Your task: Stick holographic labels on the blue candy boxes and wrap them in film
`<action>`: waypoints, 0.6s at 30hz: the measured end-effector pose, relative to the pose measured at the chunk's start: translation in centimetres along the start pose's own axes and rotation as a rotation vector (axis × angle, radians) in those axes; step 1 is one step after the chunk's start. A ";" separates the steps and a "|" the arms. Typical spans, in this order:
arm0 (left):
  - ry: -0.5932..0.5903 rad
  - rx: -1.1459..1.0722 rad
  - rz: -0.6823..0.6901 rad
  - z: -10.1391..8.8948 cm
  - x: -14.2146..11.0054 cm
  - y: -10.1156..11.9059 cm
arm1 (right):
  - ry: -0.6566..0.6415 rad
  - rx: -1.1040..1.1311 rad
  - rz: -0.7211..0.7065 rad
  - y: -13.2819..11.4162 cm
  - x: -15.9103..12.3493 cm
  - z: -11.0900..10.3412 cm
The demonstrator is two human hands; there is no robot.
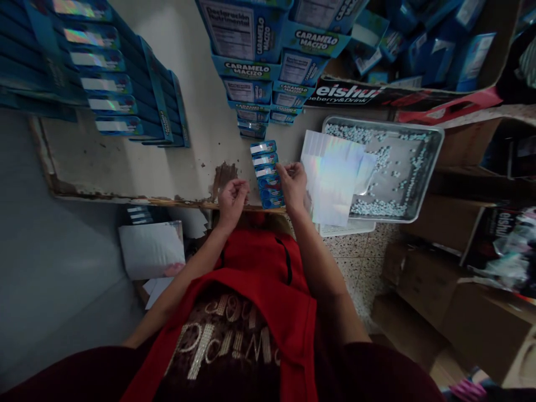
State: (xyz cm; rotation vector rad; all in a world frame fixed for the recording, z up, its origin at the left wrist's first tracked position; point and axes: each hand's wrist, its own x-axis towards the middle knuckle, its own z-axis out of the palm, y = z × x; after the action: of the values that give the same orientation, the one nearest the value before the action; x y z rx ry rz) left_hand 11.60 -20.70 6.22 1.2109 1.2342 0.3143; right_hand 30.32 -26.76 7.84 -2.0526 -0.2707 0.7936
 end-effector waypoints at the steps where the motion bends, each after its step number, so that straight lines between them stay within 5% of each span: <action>1: -0.048 -0.093 -0.028 0.0 -0.5 0.6 | -0.010 0.004 -0.013 -0.3 -0.3 0.2; 5: -0.210 -0.367 -0.191 0.7 -1.1 2.1 | -0.036 0.122 -0.022 -1.3 -1.4 1.3; 11: -0.109 -0.430 -0.223 0.1 -1.1 1.7 | -0.083 0.221 0.009 -0.8 -2.5 1.3; 15: -0.147 -0.376 -0.208 -1.2 -0.9 0.9 | -0.190 0.207 0.018 0.7 -3.2 -0.2; 18: -0.159 -0.306 -0.215 -1.5 -0.3 0.9 | -0.134 0.143 0.001 1.6 -3.5 -0.6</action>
State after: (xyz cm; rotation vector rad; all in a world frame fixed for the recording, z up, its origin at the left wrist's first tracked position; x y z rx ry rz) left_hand 10.58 -19.75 7.29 0.8168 1.1195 0.2325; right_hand 27.84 -29.73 8.29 -1.8698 -0.2797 0.9261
